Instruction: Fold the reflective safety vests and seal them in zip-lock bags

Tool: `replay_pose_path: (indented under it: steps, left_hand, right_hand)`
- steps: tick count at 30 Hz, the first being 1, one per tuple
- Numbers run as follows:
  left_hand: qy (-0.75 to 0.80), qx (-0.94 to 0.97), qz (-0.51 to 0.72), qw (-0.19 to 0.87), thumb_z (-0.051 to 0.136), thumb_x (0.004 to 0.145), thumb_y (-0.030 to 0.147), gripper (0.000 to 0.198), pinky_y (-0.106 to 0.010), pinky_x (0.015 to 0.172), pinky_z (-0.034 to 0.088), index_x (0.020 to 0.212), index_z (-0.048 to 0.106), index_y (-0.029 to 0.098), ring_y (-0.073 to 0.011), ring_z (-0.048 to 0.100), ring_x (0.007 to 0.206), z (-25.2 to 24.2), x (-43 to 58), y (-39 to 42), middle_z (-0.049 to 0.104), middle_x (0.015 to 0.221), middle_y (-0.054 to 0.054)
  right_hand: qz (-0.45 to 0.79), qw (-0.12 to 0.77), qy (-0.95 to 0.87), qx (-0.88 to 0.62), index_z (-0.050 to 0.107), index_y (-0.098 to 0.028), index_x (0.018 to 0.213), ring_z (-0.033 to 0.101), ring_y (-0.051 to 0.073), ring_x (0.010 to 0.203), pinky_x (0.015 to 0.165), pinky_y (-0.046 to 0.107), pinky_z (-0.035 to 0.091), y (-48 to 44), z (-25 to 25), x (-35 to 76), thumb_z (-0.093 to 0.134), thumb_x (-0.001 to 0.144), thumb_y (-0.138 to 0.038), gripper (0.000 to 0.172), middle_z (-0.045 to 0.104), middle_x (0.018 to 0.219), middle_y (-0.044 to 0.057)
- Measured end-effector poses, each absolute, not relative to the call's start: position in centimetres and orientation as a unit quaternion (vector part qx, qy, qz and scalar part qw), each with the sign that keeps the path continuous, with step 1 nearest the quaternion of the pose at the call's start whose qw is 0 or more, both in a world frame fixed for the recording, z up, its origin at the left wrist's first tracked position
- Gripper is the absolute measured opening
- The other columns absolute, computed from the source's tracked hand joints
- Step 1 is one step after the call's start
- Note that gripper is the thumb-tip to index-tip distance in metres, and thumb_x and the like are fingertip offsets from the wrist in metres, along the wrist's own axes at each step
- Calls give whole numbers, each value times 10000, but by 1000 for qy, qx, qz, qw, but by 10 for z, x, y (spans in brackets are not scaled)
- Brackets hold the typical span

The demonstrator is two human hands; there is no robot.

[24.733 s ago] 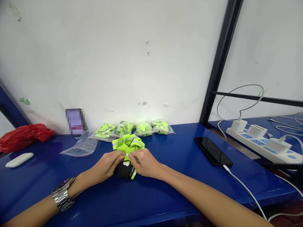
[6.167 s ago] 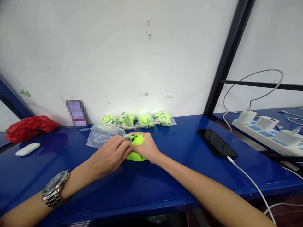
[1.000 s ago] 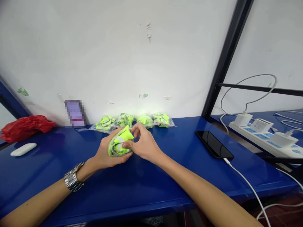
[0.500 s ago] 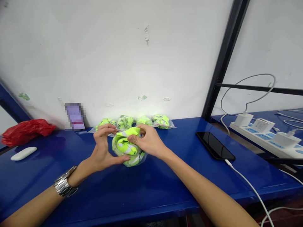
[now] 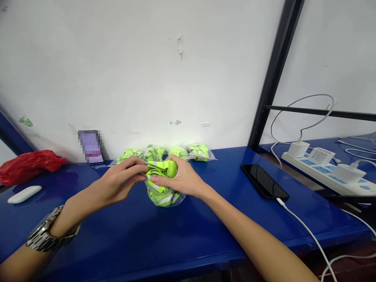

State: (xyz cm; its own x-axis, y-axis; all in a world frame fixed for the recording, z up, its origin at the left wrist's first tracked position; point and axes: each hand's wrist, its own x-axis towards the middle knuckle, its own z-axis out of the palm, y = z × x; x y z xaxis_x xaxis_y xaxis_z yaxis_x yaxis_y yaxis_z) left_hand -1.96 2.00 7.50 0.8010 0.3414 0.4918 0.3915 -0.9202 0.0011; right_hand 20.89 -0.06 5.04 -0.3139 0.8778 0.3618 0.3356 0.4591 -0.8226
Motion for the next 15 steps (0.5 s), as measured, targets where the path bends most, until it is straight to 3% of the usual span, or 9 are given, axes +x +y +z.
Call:
replay_pose_path:
  steps: [5,11,13,15]
  left_hand:
    - [-229,-941,-248,-7,365,902,37,193,-274,617,360,799,409,195,-133,410,706,78,-14,14,430,813,-9]
    - [-178,-898,-374,-147,331,939,87,202,-289,668,442,797,411,207,-148,542,756,100,-17,-6,506,800,-12]
    - [-186,-888,-409,-103,367,942,90,172,-282,690,457,842,445,207,-142,565,772,111,-20,-17,524,816,-10]
    - [-206,-896,-393,15,459,924,100,121,-255,674,446,918,514,207,-132,549,779,116,-19,-24,527,865,-18]
  right_hand:
    - [255,401,-765,-436,543,-193,852,456,130,655,570,257,339,-3,55,206,710,717,-559,424,518,723,-21]
    - [152,432,-752,-475,417,-211,768,412,127,619,556,260,292,6,50,211,673,744,-541,419,463,683,-35]
    - [143,445,-732,-496,390,-214,760,399,129,613,551,263,283,11,46,216,632,780,-542,408,444,684,-30]
    - [163,447,-734,-484,413,-212,783,418,136,640,566,265,304,15,44,220,612,795,-557,399,460,721,-20]
